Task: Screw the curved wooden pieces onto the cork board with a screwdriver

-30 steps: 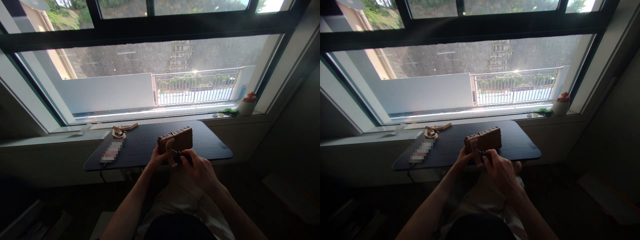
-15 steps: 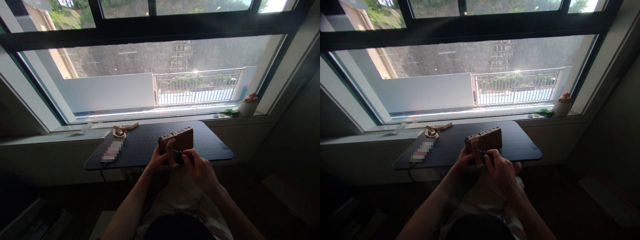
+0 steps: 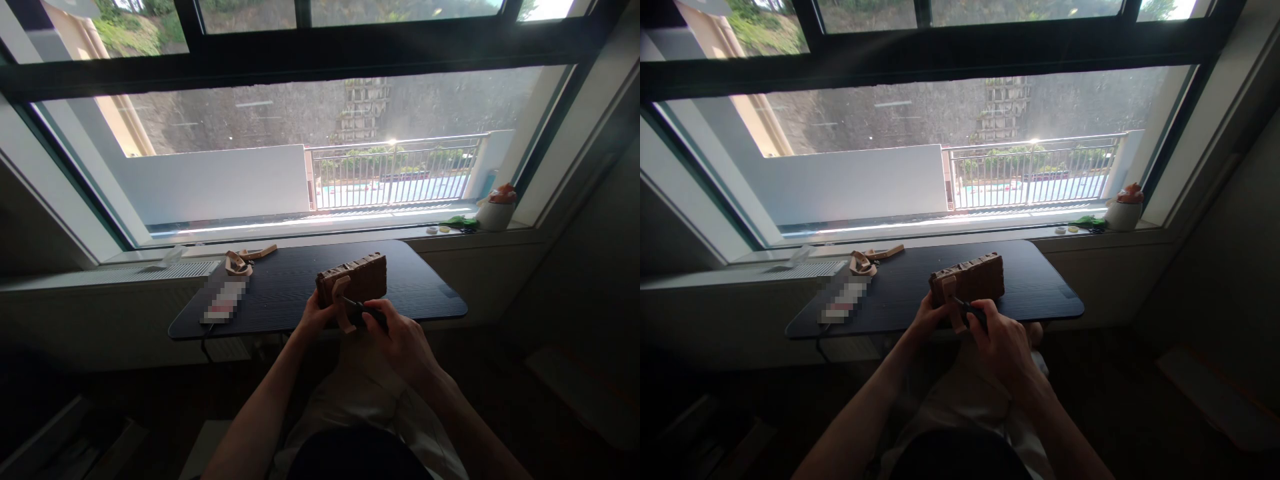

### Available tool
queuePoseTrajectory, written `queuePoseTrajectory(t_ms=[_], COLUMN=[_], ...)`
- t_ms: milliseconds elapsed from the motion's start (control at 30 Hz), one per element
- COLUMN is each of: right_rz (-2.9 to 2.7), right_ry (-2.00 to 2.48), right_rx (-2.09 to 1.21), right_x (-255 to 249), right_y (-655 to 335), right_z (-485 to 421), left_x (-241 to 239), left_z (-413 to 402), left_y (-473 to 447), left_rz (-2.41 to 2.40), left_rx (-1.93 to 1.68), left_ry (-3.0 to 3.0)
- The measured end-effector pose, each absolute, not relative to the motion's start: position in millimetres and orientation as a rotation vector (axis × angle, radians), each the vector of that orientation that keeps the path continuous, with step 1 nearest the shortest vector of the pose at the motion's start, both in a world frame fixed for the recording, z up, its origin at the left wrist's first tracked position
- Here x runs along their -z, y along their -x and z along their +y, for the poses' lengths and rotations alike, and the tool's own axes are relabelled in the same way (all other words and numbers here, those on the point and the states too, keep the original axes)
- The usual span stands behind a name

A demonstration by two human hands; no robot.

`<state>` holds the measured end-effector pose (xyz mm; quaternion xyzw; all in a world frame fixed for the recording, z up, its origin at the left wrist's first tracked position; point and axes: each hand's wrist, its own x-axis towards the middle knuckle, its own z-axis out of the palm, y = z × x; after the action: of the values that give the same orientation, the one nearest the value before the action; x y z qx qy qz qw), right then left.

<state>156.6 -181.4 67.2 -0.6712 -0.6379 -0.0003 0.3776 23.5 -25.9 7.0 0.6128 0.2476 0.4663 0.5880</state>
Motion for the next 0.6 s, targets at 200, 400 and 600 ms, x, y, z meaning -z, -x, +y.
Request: queuePoseTrajectory(t_ms=[200,400,600], right_rz=[-1.705,-1.808,-1.668], right_ry=[1.636,1.526,1.633], right_rx=[0.156,0.194,0.092], right_x=[-65.5,-64.7,-65.4], right_y=[-154.9,-155.8,-157.9], right_z=[-179.9,-179.0,-179.5], left_x=[-10.5,-7.1,-6.5], left_z=[-28.7,-26.3,-26.1], left_y=[-22.7,-22.9,-23.0], left_rz=[0.614,0.572,0.581], left_rx=[-1.093,-1.109,-1.086], left_ry=[-1.429,-1.448,-1.438])
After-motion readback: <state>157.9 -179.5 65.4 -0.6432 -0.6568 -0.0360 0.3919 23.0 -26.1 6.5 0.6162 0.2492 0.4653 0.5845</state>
